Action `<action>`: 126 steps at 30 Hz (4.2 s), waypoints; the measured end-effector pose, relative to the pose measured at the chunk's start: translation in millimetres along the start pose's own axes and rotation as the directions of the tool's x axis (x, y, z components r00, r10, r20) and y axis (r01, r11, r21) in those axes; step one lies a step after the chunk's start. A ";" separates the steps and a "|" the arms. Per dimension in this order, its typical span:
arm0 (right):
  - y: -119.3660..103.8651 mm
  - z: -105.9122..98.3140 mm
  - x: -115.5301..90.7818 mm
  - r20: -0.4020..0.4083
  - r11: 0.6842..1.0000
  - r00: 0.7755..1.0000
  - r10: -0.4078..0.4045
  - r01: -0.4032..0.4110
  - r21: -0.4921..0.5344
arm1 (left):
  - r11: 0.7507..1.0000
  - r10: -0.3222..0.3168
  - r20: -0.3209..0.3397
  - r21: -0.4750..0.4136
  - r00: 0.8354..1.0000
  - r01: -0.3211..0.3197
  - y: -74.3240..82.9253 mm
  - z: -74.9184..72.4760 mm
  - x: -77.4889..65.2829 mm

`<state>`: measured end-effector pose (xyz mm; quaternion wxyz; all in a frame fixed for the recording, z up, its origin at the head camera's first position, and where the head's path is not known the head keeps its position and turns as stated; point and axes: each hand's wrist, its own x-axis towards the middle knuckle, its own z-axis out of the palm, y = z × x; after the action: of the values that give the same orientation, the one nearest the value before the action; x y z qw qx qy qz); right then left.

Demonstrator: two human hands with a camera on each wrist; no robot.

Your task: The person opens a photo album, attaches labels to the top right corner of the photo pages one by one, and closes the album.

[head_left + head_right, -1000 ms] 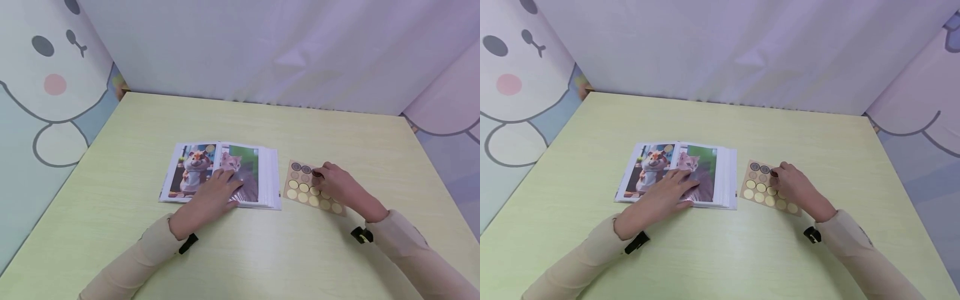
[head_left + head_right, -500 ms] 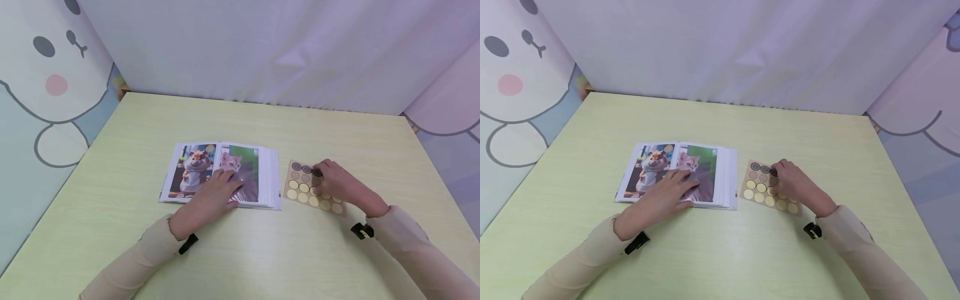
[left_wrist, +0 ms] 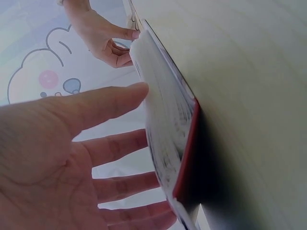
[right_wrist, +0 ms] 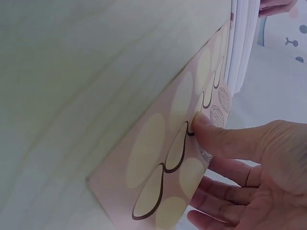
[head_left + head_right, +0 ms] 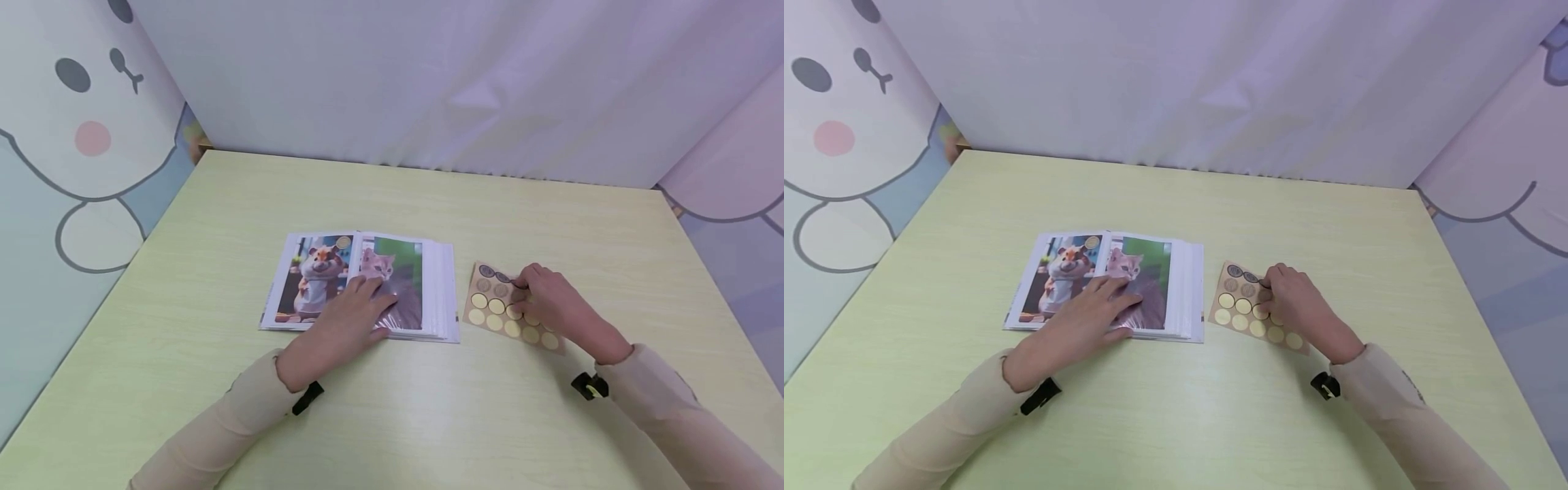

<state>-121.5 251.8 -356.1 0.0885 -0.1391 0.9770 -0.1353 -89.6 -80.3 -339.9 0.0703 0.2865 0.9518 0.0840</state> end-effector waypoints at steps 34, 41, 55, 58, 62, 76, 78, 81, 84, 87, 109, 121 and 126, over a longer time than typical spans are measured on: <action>-4.7 -2.0 -2.6 -0.011 1.000 1.000 0.005 -0.006 -0.023 | 1.000 0.004 -0.007 -0.004 1.000 -0.004 0.3 -0.1 -0.6; -4.9 -1.7 -4.8 -0.017 0.999 0.999 -0.035 0.035 -0.029 | 1.000 0.005 -0.007 -0.007 1.000 -0.005 0.3 -0.8 0.2; -5.6 -6.2 -4.0 0.029 0.999 0.999 -0.041 0.042 -0.027 | 1.000 0.001 0.003 -0.009 1.000 0.000 0.5 -1.6 0.3; -5.2 -8.3 -4.2 0.052 0.998 0.997 -0.056 0.057 -0.027 | 1.000 0.003 0.000 -0.010 1.000 -0.003 0.5 -1.7 0.2; -2.9 -11.9 -5.1 0.092 0.996 0.992 -0.090 0.091 -0.007 | 1.000 0.009 -0.008 -0.008 1.000 -0.010 0.4 -1.7 -0.1; 4.9 -25.3 -5.8 0.274 0.979 0.940 -0.203 0.190 0.076 | 1.000 0.014 -0.015 -0.008 1.000 -0.015 0.5 -1.6 -0.7; 4.3 -27.2 -6.1 0.295 0.979 0.934 -0.201 0.179 0.100 | 1.000 0.011 -0.010 -0.012 1.000 -0.011 0.5 -1.3 -0.8; 3.8 -29.3 -6.0 0.311 0.977 0.928 -0.203 0.170 0.131 | 1.000 0.010 -0.008 -0.013 1.000 -0.010 0.3 -0.6 -0.6; 4.1 -31.5 -4.9 0.326 0.977 0.925 -0.195 0.152 0.151 | 1.000 0.009 -0.008 -0.008 1.000 -0.009 0.5 -0.9 -0.5; 5.6 -33.0 -1.4 0.343 0.981 0.925 -0.165 0.117 0.155 | 1.000 0.010 -0.014 -0.011 1.000 -0.010 0.7 -0.9 -0.8; -39.1 -55.2 39.9 -0.054 0.968 0.998 -0.031 0.043 0.249 | 1.000 0.002 -0.004 0.008 1.000 -0.002 0.5 -0.3 -1.0; -75.0 -21.4 91.8 0.051 0.845 0.996 0.075 -0.091 0.528 | 1.000 0.003 -0.010 0.004 1.000 -0.003 -0.5 2.4 0.0; -82.5 -10.5 104.7 0.119 0.769 0.986 0.116 -0.165 0.618 | 1.000 0.000 -0.001 0.015 1.000 0.000 -0.8 2.3 0.1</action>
<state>-202.3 147.1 -336.5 0.1756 -0.0332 0.8804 -0.4393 -89.7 -80.7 -342.3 0.0677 0.2871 0.9524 0.0768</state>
